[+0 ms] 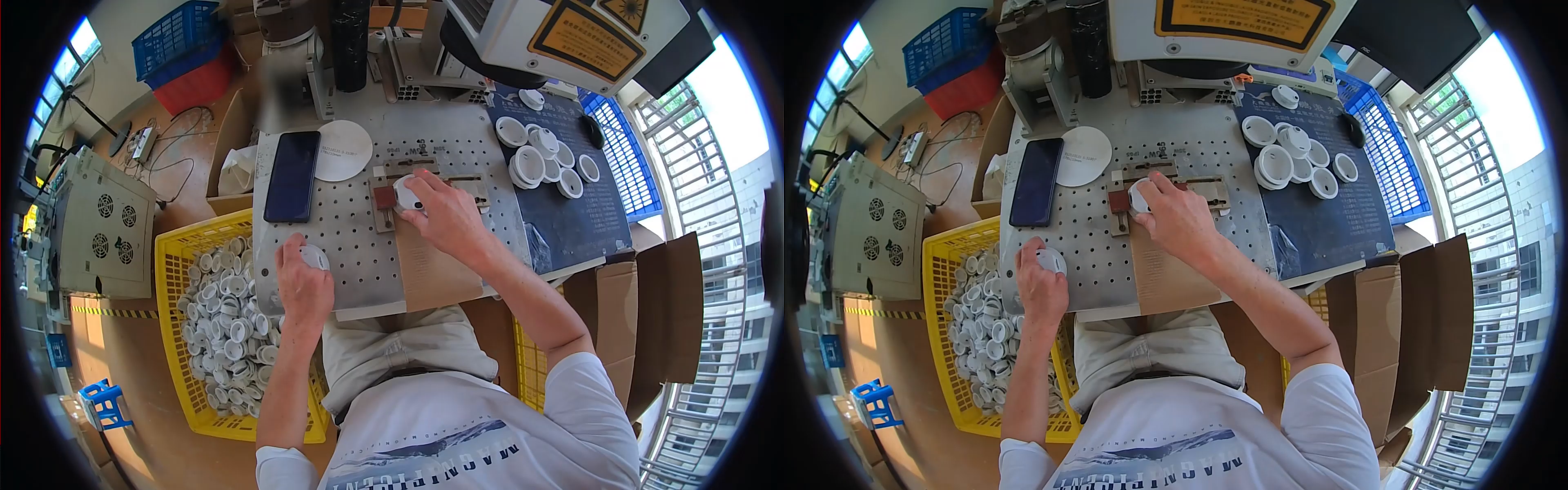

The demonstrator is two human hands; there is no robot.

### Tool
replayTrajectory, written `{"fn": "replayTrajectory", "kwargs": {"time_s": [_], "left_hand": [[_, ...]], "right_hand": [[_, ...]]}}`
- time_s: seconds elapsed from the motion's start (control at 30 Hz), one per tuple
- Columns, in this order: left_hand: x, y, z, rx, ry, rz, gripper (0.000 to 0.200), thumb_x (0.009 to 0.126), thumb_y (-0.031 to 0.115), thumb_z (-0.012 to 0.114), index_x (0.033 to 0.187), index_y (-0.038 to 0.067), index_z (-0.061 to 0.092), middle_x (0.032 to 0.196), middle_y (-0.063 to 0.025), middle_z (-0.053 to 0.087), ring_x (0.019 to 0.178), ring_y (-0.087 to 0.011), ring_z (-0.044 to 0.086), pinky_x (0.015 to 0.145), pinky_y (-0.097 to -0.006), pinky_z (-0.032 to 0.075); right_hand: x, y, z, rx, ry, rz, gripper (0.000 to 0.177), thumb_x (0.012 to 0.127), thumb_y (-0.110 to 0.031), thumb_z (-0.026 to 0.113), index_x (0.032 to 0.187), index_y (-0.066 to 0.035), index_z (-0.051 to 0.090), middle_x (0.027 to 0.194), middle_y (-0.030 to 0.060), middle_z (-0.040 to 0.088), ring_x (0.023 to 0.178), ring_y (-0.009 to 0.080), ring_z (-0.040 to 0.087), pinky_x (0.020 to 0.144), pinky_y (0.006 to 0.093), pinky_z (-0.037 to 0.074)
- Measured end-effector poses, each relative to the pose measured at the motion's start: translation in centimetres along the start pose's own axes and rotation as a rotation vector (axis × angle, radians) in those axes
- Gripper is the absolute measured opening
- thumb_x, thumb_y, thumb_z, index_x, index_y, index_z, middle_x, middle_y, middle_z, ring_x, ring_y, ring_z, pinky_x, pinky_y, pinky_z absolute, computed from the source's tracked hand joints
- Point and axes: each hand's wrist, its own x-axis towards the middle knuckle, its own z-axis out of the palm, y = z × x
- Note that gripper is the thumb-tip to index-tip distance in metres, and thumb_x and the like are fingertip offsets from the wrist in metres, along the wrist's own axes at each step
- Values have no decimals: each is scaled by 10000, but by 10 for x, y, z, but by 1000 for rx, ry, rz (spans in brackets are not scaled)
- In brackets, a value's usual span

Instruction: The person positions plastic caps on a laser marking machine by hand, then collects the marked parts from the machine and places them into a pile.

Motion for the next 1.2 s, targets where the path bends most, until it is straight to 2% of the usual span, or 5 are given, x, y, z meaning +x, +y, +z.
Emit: {"fn": "replayTrajectory", "kwargs": {"time_s": [0.33,0.57,0.73,0.9,1.2], "left_hand": [[-65,-87,-76,-23,163,-395,417,649,-120,434,1051,-93,544,1102,-223,560,1094,-417,522,997,-453,393],[-80,-151,-132,280,288,-634,395,723,-136,441,1108,-129,528,1204,-265,541,1211,-426,497,1062,-457,361],[-18,-95,-94,51,187,-410,367,698,-140,467,1055,-150,554,1217,-243,541,1231,-405,482,1079,-442,346],[60,26,-15,-44,-56,90,88,653,-69,607,687,-146,633,1307,-255,475,1204,-416,455,1037,-440,376],[85,132,83,153,-388,474,87,672,29,655,672,-50,690,1259,-275,487,1144,-394,464,983,-456,406]], "right_hand": [[-29,75,-71,-176,315,231,495,840,-260,707,1257,-36,562,1306,186,571,937,392,671,781,450,547],[-23,149,-100,-308,61,410,703,769,-348,753,1362,-59,509,1255,235,589,1042,387,646,880,457,510],[-24,150,-106,-287,9,419,702,756,-374,761,1349,-72,534,1178,235,637,1008,389,660,868,451,516],[-46,86,-117,58,182,380,630,758,-361,759,1257,-22,576,1024,188,691,892,373,685,801,430,529],[-120,69,-63,224,113,129,704,703,-132,797,1327,-44,483,1315,161,539,1212,363,505,1009,417,441]]}}
